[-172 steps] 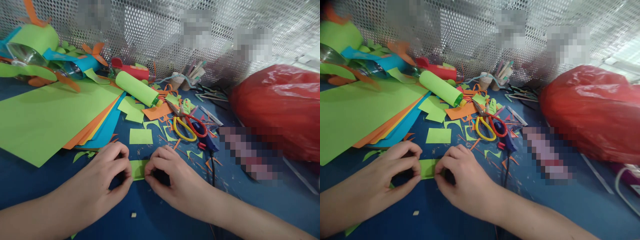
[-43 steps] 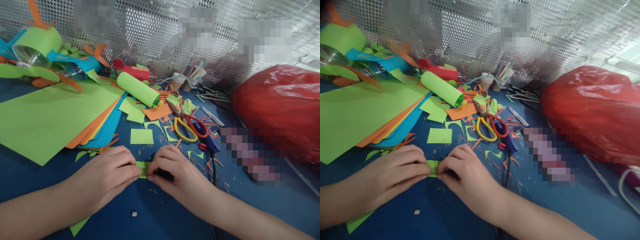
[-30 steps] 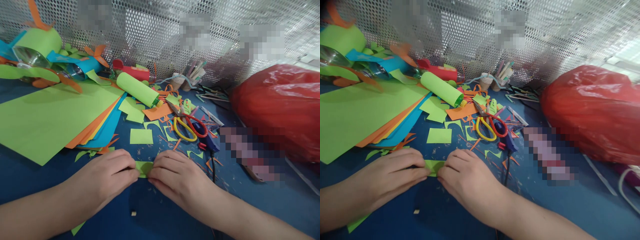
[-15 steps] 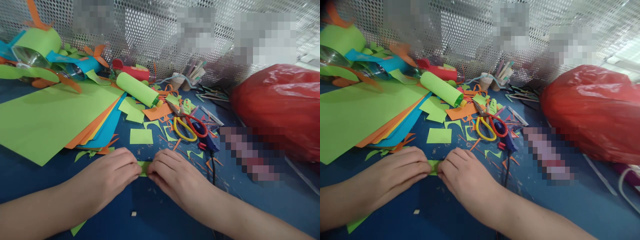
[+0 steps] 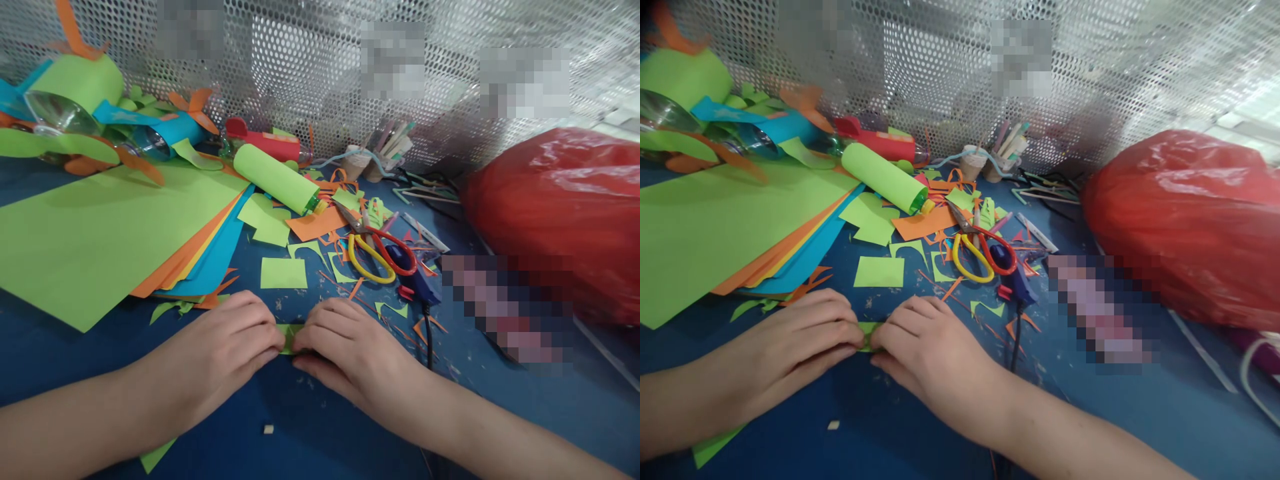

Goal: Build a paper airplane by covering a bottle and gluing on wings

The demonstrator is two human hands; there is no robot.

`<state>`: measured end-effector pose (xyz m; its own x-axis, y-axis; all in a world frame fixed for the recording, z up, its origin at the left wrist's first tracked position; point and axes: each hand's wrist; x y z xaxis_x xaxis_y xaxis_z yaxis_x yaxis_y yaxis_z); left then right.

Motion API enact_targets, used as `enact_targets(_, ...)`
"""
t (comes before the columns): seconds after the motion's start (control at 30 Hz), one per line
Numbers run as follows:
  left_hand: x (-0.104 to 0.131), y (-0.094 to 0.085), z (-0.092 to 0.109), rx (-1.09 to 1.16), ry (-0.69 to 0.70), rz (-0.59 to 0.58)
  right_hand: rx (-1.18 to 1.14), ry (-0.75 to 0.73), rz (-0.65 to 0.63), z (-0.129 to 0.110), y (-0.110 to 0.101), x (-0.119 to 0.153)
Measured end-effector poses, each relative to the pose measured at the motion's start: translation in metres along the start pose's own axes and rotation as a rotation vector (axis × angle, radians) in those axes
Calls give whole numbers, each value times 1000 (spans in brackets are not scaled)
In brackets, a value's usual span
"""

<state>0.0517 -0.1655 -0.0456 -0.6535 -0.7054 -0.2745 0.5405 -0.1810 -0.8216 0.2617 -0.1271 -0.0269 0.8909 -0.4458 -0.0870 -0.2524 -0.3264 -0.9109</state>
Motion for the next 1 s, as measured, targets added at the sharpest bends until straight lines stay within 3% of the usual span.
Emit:
enact_targets(0.13, 2, -3, -1, 50, -37, -44, -46, 1, 0, 1, 0, -1)
enact_targets(0.37, 5, -4, -5, 65, -5, -5, -131, 87, 55, 0, 6, -1)
enact_targets(0.53, 5, -4, -6, 63, -31, -72, -209, 158, 130, -3, 7, -5)
enact_targets(1.0, 4, -7, -1, 52, -72, -52, -181, 109, 33, 2, 1, -2)
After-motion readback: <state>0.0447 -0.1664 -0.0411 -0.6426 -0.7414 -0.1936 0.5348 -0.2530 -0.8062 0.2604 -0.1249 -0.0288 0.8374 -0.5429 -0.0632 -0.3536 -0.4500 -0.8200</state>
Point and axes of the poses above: each hand's wrist, its own x-axis away from the middle knuckle, its own y-axis out of the palm, z = x × y, and after that the axes turned 4 degrees about -z, right-handed
